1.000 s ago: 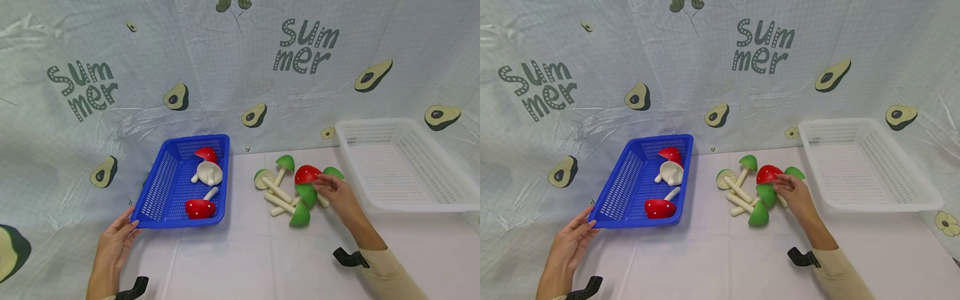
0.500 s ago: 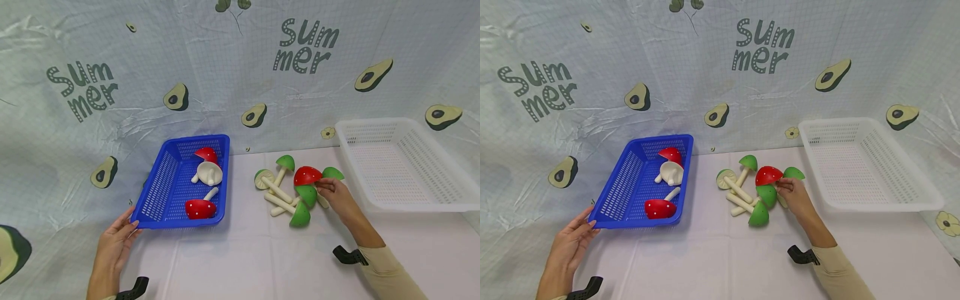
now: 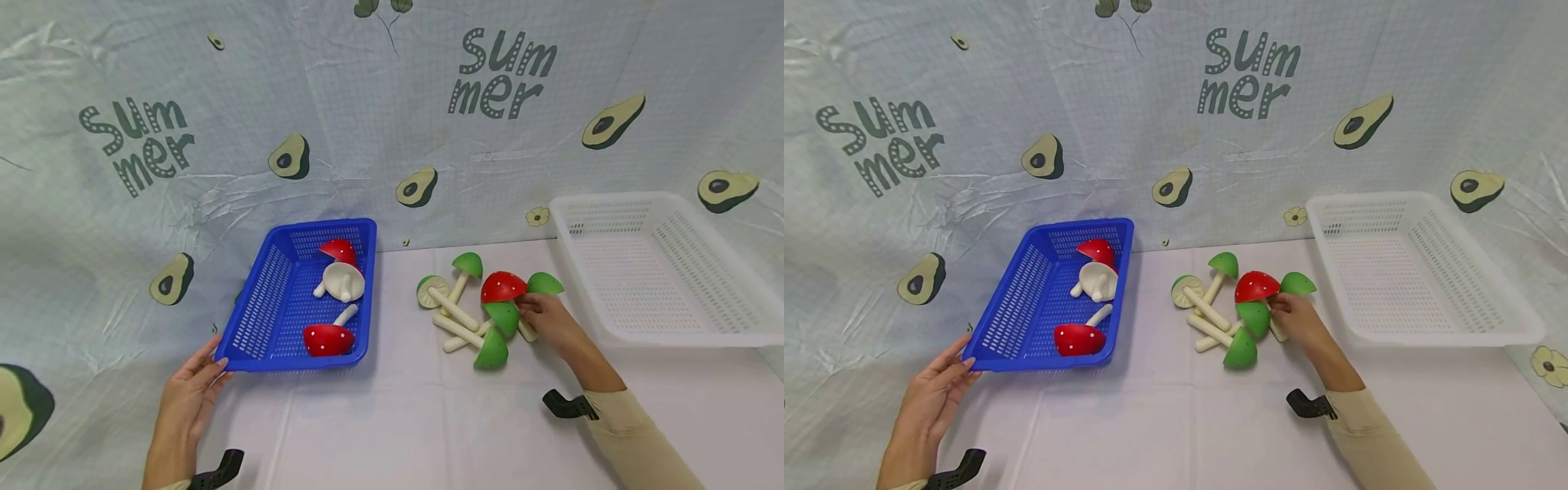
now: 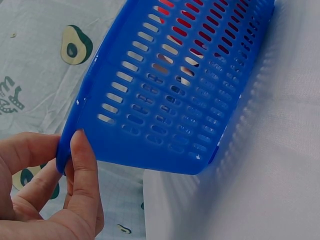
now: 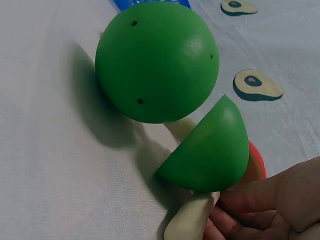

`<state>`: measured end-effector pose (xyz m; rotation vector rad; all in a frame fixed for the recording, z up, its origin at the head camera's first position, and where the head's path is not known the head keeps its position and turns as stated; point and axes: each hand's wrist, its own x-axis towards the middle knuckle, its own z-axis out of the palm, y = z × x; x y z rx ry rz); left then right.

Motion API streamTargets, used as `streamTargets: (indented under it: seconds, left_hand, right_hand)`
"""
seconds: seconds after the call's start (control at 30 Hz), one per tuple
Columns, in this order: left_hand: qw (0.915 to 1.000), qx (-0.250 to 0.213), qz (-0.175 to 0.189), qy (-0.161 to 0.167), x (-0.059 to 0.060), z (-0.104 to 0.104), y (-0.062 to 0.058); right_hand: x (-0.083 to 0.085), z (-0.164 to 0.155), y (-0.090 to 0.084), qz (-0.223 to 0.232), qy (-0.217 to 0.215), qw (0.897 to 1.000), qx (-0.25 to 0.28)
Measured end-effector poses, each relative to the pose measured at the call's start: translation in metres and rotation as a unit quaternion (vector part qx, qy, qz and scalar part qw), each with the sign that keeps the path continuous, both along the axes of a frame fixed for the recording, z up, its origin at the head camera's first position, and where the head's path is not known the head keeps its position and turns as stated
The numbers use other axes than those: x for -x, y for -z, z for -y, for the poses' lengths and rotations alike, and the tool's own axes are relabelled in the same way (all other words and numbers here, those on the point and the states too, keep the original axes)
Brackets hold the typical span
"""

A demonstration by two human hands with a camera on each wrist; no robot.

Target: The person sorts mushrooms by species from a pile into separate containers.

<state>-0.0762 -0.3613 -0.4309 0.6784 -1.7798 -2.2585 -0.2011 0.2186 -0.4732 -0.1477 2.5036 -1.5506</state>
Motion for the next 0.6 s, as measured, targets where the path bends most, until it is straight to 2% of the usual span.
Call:
streamTargets:
  seconds: [0.3, 0.6]
  left_hand:
    - [1.0, 0.005, -0.002, -0.001, 0.0, -0.001, 0.0]
    - [1.0, 0.005, -0.003, 0.0, 0.0, 0.0, 0.0]
  right_hand:
    - [0.009, 0.001, -0.002, 0.046, 0.003, 0.999, -0.03]
    - [0.015, 0.001, -0.009, 0.094, -0.006, 0.995, 0.017]
